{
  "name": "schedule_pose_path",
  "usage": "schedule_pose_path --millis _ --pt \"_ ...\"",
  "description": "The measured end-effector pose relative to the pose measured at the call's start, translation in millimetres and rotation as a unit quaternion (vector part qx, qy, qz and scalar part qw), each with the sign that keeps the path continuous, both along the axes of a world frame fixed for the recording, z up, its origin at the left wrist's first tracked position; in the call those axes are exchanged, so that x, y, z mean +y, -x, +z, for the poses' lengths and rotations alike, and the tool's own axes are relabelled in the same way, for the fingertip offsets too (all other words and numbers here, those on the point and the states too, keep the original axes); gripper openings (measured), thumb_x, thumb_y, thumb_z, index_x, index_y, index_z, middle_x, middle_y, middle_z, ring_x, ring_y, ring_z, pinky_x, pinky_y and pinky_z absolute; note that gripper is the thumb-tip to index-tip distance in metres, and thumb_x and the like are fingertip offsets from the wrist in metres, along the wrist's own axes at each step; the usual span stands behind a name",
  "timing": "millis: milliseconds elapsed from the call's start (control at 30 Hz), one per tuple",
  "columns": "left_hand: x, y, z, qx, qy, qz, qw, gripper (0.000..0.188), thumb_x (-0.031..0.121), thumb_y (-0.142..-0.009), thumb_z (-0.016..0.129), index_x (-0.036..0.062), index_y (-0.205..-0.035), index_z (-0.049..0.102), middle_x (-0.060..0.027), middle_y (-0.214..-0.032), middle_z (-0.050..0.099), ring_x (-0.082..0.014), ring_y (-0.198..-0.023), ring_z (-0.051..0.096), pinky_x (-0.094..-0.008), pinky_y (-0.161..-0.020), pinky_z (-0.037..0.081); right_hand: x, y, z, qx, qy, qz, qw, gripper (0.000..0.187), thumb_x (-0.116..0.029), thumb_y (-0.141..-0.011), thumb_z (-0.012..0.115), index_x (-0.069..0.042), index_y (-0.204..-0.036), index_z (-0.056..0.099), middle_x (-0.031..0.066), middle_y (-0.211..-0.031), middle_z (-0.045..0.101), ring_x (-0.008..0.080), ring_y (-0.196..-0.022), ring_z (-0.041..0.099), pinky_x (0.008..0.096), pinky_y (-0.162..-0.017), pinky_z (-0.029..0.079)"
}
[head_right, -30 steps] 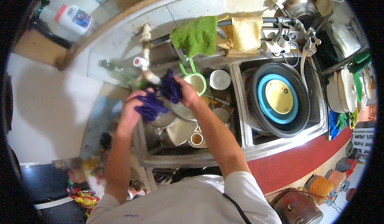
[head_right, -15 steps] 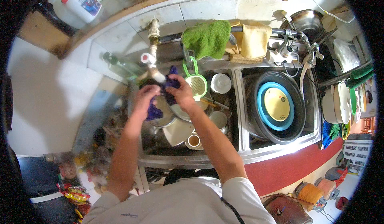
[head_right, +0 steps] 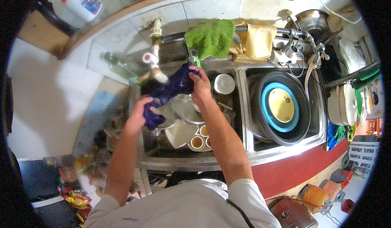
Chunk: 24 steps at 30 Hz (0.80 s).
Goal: The person wipes a glass display case and a wooden table with a purple cloth. They then rinse the cloth at the sink, wring it out, and fold it on the table. Finally, they pick up a kettle and rinse it under the tap.
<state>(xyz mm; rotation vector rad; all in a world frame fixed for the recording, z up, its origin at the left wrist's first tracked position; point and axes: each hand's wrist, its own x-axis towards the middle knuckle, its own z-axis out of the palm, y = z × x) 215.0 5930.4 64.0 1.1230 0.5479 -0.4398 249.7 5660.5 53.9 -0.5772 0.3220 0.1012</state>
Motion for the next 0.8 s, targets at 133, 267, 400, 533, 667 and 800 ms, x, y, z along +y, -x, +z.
schedule_pose_path --millis 133,267,400,533,667,800 --pt "6 0 -9 -0.099 -0.211 0.003 0.973 0.029 0.005 -0.082 0.067 0.002 -0.111 0.067 -0.0091 -0.083 0.067 -0.0142 -0.062 0.059 -0.0271 -0.053 0.048 6 -4 7 -0.004 0.009 0.038 0.999 0.034 0.004 -0.092 0.053 -0.011 -0.121 0.064 0.0064 -0.099 0.068 0.0204 -0.087 0.066 0.0366 -0.073 0.059" --pt "10 5 -4 -0.216 -0.443 -0.088 0.866 0.037 0.009 -0.081 0.07 0.006 -0.118 0.073 -0.0093 -0.065 0.066 -0.0135 -0.055 0.057 -0.0316 -0.055 0.045 22 0 26 0.021 -0.007 0.047 0.999 0.04 0.004 -0.088 0.052 -0.012 -0.124 0.062 0.0081 -0.102 0.068 0.0233 -0.09 0.067 0.0397 -0.076 0.059" --pt "-2 5 54 -0.238 -0.556 -0.135 0.785 0.033 0.024 -0.085 0.072 0.0106 -0.116 0.075 -0.0165 -0.083 0.072 -0.0259 -0.073 0.068 -0.0381 -0.069 0.052 24 -5 39 0.02 -0.025 0.025 0.999 0.041 0.001 -0.087 0.052 -0.01 -0.125 0.062 0.0091 -0.105 0.068 0.0255 -0.094 0.067 0.0433 -0.08 0.059" --pt "14 8 82 -0.212 -0.612 -0.223 0.729 0.037 0.03 -0.085 0.074 0.0098 -0.116 0.074 -0.0159 -0.099 0.075 -0.0312 -0.088 0.072 -0.0408 -0.079 0.055 8 -9 36 -0.005 -0.057 0.023 0.998 0.031 0.002 -0.087 0.052 -0.002 -0.117 0.061 0.0121 -0.108 0.068 0.0291 -0.096 0.069 0.0471 -0.088 0.058" --pt "14 9 81 -0.255 -0.527 -0.192 0.788 0.04 0.018 -0.082 0.073 0.0059 -0.12 0.072 -0.0135 -0.099 0.075 -0.0258 -0.081 0.072 -0.0381 -0.077 0.055 18 -9 33 0.02 -0.021 0.022 0.999 0.026 0.0 -0.088 0.052 -0.003 -0.113 0.061 0.011 -0.105 0.068 0.0301 -0.094 0.069 0.0483 -0.087 0.058" --pt "-22 -13 54 -0.268 -0.439 -0.239 0.824 0.076 0.016 -0.076 0.074 0.002 -0.146 0.047 -0.0163 -0.129 0.065 -0.0277 -0.114 0.064 -0.0358 -0.094 0.05 29 -27 18 0.075 -0.055 0.032 0.995 0.03 -0.003 -0.09 0.053 -0.006 -0.119 0.059 0.0134 -0.106 0.067 0.0329 -0.094 0.068 0.0517 -0.084 0.059"
